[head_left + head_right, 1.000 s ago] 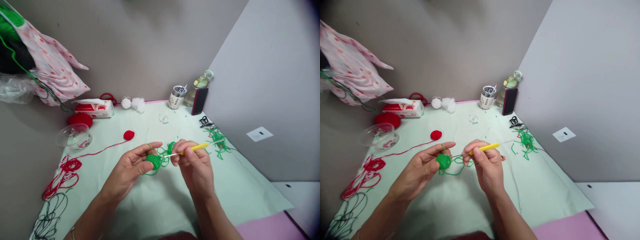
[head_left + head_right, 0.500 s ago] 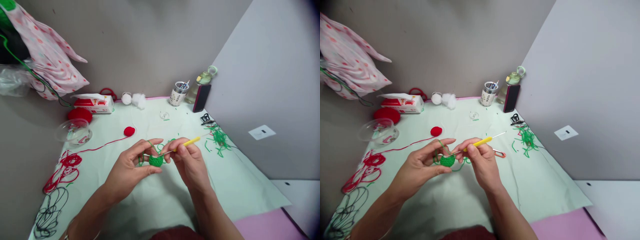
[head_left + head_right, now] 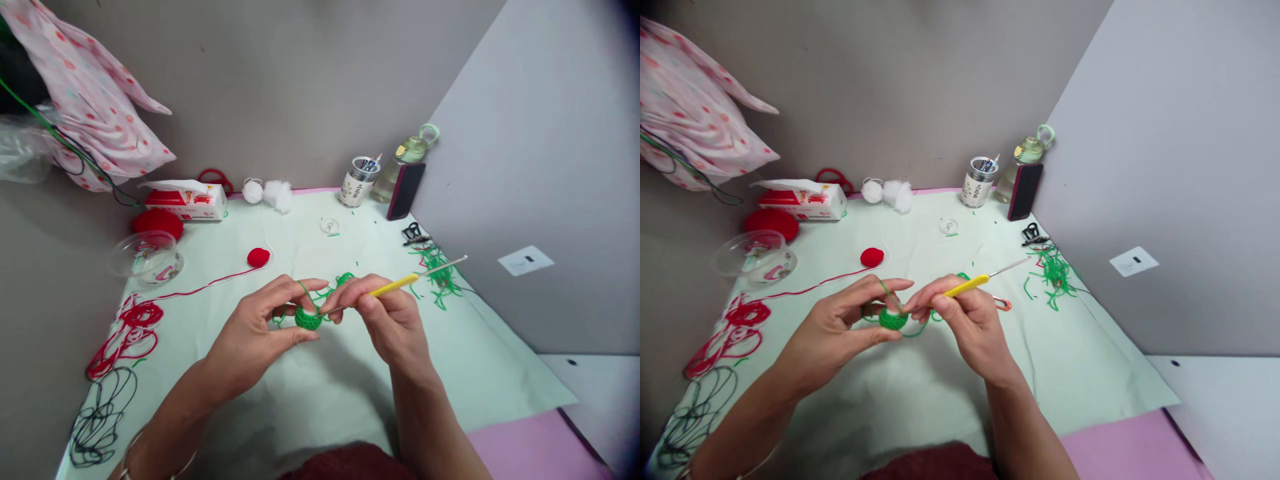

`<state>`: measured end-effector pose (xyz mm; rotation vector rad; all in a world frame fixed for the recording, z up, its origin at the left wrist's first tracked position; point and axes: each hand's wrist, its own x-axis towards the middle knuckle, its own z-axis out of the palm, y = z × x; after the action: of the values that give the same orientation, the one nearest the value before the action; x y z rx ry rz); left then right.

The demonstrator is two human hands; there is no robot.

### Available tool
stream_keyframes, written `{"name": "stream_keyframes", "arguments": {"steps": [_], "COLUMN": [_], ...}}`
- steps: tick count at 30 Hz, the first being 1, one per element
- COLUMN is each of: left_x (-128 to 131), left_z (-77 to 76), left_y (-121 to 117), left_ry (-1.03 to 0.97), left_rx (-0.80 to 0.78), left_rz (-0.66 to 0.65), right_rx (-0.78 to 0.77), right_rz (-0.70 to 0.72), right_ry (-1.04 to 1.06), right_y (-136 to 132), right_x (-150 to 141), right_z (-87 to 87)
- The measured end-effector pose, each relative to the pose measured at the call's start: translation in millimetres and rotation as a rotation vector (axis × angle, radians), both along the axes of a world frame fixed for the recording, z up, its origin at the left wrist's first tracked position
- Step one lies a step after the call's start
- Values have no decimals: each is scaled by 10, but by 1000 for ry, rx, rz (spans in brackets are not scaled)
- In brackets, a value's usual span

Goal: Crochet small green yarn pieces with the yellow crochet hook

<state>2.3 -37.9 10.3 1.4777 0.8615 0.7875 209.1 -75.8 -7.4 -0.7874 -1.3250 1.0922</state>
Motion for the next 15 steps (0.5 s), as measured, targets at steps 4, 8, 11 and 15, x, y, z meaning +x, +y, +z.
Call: {"name": "stream_keyframes", "arguments": {"steps": [4,8,11,15], "left_x": [-9,-3,-1,-15], "left_z": [-18,-50,-66,-47], "left_y": [8,28,41,40], "left_ry": [18,36,41,46], "left_rx": [12,12,-8,-16], "left_rz": [-35,-25,2,-27], "right_rx": [20,75,144,124], "right_rz": [-1,-50,-85,-15], "right_ry": [-105,-226,-287,-201], "right_y": [-5,-13,-20,-13], "right_x": [27,5,-22,-1], "right_z": [28,29,24,20]}}
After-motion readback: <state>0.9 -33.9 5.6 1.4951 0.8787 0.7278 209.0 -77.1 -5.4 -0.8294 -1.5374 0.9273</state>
